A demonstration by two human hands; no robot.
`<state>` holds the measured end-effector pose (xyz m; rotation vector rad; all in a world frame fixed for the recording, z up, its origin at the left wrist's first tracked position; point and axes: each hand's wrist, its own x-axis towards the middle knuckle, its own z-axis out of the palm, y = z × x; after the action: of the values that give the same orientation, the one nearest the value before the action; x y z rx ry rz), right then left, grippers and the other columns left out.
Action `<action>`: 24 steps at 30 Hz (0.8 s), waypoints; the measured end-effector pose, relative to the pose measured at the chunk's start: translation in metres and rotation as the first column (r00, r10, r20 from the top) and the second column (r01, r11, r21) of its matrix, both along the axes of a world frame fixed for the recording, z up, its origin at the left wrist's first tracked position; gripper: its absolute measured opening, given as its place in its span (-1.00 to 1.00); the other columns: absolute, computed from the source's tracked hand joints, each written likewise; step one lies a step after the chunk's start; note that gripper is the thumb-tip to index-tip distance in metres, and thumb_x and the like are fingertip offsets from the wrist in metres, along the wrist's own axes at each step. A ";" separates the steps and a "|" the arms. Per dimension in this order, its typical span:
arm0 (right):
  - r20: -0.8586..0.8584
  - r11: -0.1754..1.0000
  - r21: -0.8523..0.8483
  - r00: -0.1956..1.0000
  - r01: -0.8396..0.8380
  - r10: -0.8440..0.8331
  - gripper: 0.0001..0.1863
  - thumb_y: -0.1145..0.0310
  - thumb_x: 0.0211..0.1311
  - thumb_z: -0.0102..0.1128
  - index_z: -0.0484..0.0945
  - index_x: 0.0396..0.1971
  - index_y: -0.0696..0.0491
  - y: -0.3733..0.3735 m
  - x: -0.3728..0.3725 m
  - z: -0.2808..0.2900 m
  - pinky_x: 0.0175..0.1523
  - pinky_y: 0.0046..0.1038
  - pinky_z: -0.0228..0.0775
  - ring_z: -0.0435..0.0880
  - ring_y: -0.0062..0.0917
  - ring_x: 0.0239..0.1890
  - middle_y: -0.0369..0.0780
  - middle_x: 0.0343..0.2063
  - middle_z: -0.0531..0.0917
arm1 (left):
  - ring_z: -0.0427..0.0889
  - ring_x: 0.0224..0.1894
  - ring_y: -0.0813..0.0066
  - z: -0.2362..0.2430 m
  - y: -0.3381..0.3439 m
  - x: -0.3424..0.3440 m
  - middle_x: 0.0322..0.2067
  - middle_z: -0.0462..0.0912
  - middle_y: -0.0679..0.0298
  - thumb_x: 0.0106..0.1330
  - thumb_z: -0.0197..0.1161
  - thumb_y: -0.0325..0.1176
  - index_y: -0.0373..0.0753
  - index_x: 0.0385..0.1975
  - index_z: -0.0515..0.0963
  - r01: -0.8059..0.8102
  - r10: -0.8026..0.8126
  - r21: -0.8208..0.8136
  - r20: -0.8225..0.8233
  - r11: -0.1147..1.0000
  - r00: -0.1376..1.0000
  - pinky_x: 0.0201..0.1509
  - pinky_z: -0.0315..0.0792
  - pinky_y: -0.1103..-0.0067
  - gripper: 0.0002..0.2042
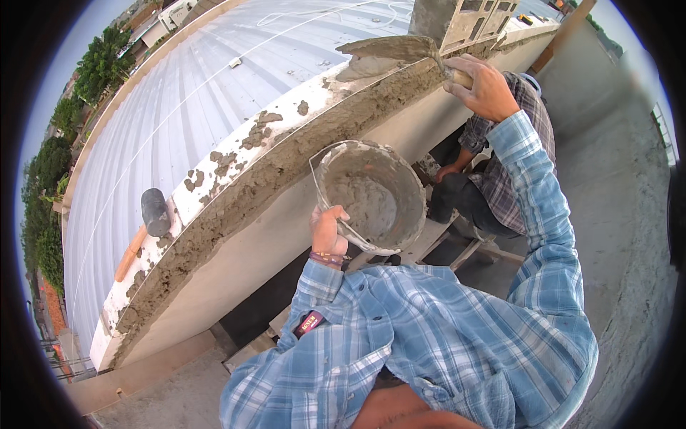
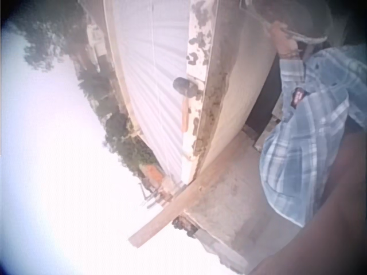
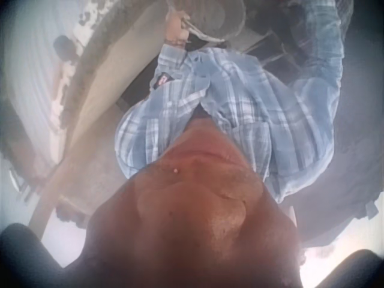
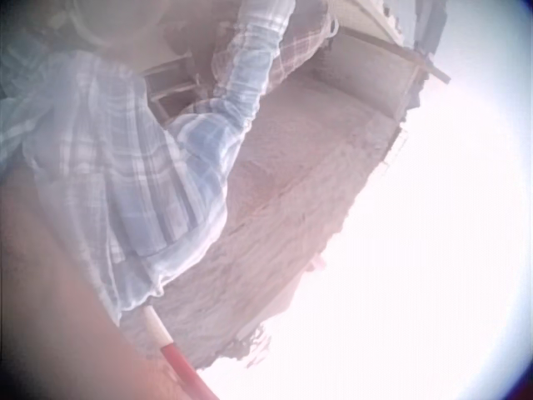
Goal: The person scoops mortar from a bucket with a trowel and spreads it on a low wall. They place hollow concrete blocks onto the mortar bed, tap them into alignment with a hammer, and repeat the process along the wall.
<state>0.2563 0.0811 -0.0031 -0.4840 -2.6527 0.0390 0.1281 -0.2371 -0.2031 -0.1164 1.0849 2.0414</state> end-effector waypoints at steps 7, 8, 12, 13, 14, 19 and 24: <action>0.406 0.968 -0.248 0.904 -0.028 0.131 -0.61 0.27 0.04 0.25 0.58 -0.09 0.07 -0.082 0.054 -0.062 0.02 -0.20 0.42 0.58 -0.13 -0.08 -0.10 -0.17 0.61 | 0.53 -0.33 0.44 0.013 -0.001 -0.003 -0.37 0.53 0.30 -0.14 0.09 -0.68 -0.31 -0.28 0.49 0.022 -0.022 -0.022 0.012 1.000 1.000 -0.22 0.44 0.54 -0.67; 0.363 0.959 -0.282 0.921 -0.032 0.137 -0.61 0.26 0.04 0.25 0.58 -0.09 0.07 -0.080 0.056 -0.060 0.01 -0.19 0.42 0.58 -0.13 -0.09 -0.10 -0.17 0.61 | 0.51 -0.33 0.43 0.013 0.000 -0.003 -0.39 0.52 0.31 -0.14 0.10 -0.66 -0.31 -0.29 0.49 0.021 -0.020 -0.013 0.011 1.000 1.000 -0.22 0.43 0.53 -0.68; 0.254 0.995 -0.063 0.965 0.082 -0.063 -0.58 0.13 0.14 0.15 0.60 -0.10 0.11 -0.050 0.022 0.023 0.10 -0.19 0.37 0.59 -0.10 -0.05 -0.01 -0.17 0.65 | 0.49 -0.39 0.47 0.012 -0.001 -0.005 -0.39 0.51 0.33 -0.16 0.11 -0.68 -0.29 -0.29 0.50 -0.029 0.031 -0.030 0.051 0.999 0.998 -0.30 0.41 0.56 -0.66; 0.311 0.995 -0.024 0.947 0.098 -0.086 -0.57 0.14 0.17 0.16 0.58 -0.08 0.14 -0.028 0.005 0.043 0.13 -0.20 0.35 0.57 -0.10 -0.02 0.00 -0.13 0.63 | 0.49 -0.39 0.47 0.011 0.004 -0.002 -0.39 0.51 0.34 -0.16 0.11 -0.68 -0.29 -0.30 0.50 -0.038 0.039 -0.020 0.051 0.999 0.998 -0.31 0.40 0.56 -0.67; 0.364 0.994 0.009 0.926 0.105 -0.101 -0.57 0.15 0.20 0.16 0.56 -0.06 0.16 -0.003 -0.017 0.058 0.15 -0.20 0.33 0.56 -0.10 0.01 0.02 -0.10 0.61 | 0.48 -0.39 0.47 0.009 0.006 0.002 -0.40 0.51 0.34 -0.16 0.12 -0.67 -0.28 -0.30 0.50 -0.055 0.055 -0.017 0.049 0.998 0.997 -0.31 0.39 0.57 -0.67; 0.445 0.927 0.371 0.864 0.060 -0.234 -0.64 0.15 0.19 0.12 0.54 -0.20 0.15 0.053 -0.128 0.073 0.01 -0.22 0.34 0.53 -0.19 -0.15 -0.02 -0.26 0.59 | 0.48 -0.35 0.47 -0.002 0.012 0.017 -0.38 0.50 0.34 -0.16 0.12 -0.67 -0.28 -0.31 0.49 -0.113 0.114 -0.011 0.064 0.993 0.991 -0.28 0.39 0.57 -0.68; 0.557 0.943 0.326 0.819 -0.063 -0.138 -0.73 0.22 0.16 0.10 0.51 -0.48 0.15 0.036 -0.159 0.077 -0.28 -0.29 0.36 0.49 -0.36 -0.47 -0.12 -0.54 0.54 | 0.48 -0.31 0.46 -0.013 0.013 0.031 -0.35 0.50 0.34 -0.15 0.11 -0.67 -0.27 -0.28 0.49 -0.191 0.202 -0.091 0.134 0.977 0.970 -0.23 0.39 0.56 -0.65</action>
<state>0.0977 0.1170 0.0738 -0.4901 -3.1380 -0.6639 0.1586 -0.2245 -0.2162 -0.4185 1.0987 2.1296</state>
